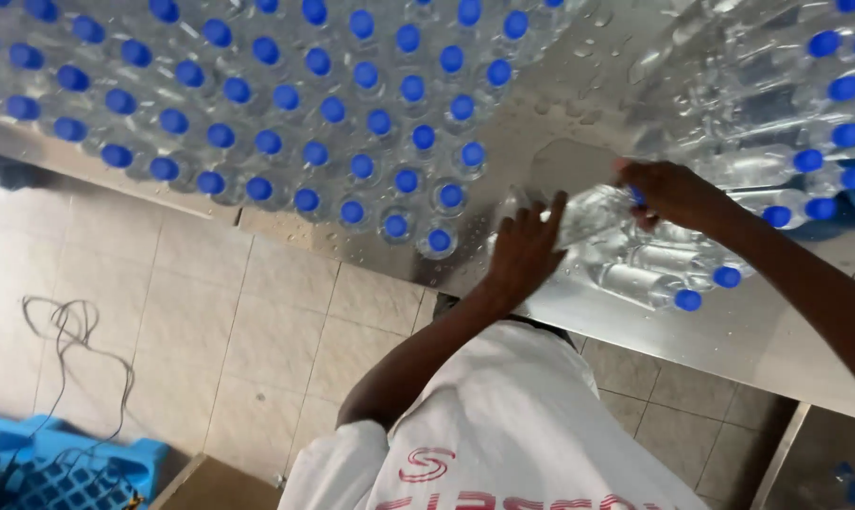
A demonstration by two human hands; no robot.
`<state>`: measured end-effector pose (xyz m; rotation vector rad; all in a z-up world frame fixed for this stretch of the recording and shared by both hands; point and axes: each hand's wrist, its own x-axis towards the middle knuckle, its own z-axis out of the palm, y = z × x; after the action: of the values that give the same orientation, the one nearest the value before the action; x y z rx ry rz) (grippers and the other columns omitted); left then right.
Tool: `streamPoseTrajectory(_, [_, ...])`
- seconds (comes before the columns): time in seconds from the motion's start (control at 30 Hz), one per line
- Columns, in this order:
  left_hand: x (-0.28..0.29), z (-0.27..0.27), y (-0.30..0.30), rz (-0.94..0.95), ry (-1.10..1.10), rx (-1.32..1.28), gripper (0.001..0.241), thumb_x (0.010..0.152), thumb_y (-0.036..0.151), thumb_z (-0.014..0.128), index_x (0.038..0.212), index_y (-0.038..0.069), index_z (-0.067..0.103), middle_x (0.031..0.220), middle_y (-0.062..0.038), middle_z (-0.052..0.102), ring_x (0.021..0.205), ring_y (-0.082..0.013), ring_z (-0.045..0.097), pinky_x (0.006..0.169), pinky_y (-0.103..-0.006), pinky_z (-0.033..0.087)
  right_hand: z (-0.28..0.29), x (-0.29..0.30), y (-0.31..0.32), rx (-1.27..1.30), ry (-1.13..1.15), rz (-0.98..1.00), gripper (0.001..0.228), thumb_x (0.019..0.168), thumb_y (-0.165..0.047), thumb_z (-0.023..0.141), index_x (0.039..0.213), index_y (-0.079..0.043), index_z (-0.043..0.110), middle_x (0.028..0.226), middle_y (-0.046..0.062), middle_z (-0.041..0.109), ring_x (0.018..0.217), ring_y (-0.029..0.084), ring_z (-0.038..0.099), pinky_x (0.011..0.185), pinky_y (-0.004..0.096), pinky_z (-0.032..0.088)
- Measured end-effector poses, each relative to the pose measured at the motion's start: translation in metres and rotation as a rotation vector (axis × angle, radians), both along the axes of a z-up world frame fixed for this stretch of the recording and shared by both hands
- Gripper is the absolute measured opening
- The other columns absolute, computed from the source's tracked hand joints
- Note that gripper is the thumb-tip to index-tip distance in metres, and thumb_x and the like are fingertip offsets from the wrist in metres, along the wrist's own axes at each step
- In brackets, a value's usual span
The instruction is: Manually placing caps on water bottles and organizing them into rows on a production table.
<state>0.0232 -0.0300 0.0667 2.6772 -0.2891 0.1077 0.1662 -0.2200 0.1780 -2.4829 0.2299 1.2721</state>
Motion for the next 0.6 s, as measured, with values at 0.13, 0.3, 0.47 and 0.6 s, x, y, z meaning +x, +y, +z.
streamPoseTrajectory(0.13, [0.006, 0.015, 0.028, 0.104, 0.154, -0.224, 0.112, 0.090, 0.036, 0.090, 0.174, 0.003, 0.023, 0.145, -0.034, 0.058, 0.132, -0.0487, 0.063, 0.108, -0.0579, 0.053, 0.030, -0.003, 0.052, 0.382, -0.364, 0.171, 0.043, 0.109, -0.031, 0.069, 0.138, 0.000, 0.066, 0.092, 0.036, 0.073, 0.094, 0.053, 0.074, 0.087, 0.060, 0.051])
streamPoseTrajectory(0.3, [-0.021, -0.039, 0.039, 0.103, 0.273, -0.382, 0.127, 0.097, 0.040, 0.085, 0.175, 0.007, -0.009, 0.182, -0.031, -0.007, 0.168, -0.0564, -0.003, 0.132, -0.0655, 0.018, -0.057, 0.045, 0.088, 0.219, -0.849, 0.526, 0.036, 0.105, -0.053, 0.079, 0.110, -0.018, 0.073, 0.089, 0.000, 0.077, 0.079, 0.027, 0.074, 0.066, 0.044, 0.054])
streamPoseTrajectory(0.47, [-0.056, -0.048, 0.046, 0.048, 0.474, -0.385, 0.125, 0.098, 0.039, 0.084, 0.175, 0.015, -0.011, 0.182, -0.032, -0.009, 0.165, -0.0599, 0.012, 0.130, -0.0647, 0.020, -0.085, 0.100, 0.123, 0.305, -1.131, 0.404, 0.033, 0.106, -0.046, 0.084, 0.107, -0.016, 0.070, 0.094, 0.003, 0.074, 0.079, 0.025, 0.071, 0.063, 0.044, 0.052])
streamPoseTrajectory(0.6, [-0.052, -0.035, 0.054, 0.002, 0.577, -0.441, 0.117, 0.102, 0.041, 0.077, 0.175, 0.019, -0.012, 0.182, -0.029, -0.015, 0.167, -0.0580, 0.005, 0.128, -0.0687, 0.018, -0.083, 0.107, 0.110, 0.536, -1.117, 0.254, 0.039, 0.110, -0.033, 0.080, 0.135, -0.009, 0.062, 0.102, 0.009, 0.067, 0.080, 0.022, 0.064, 0.069, 0.041, 0.049])
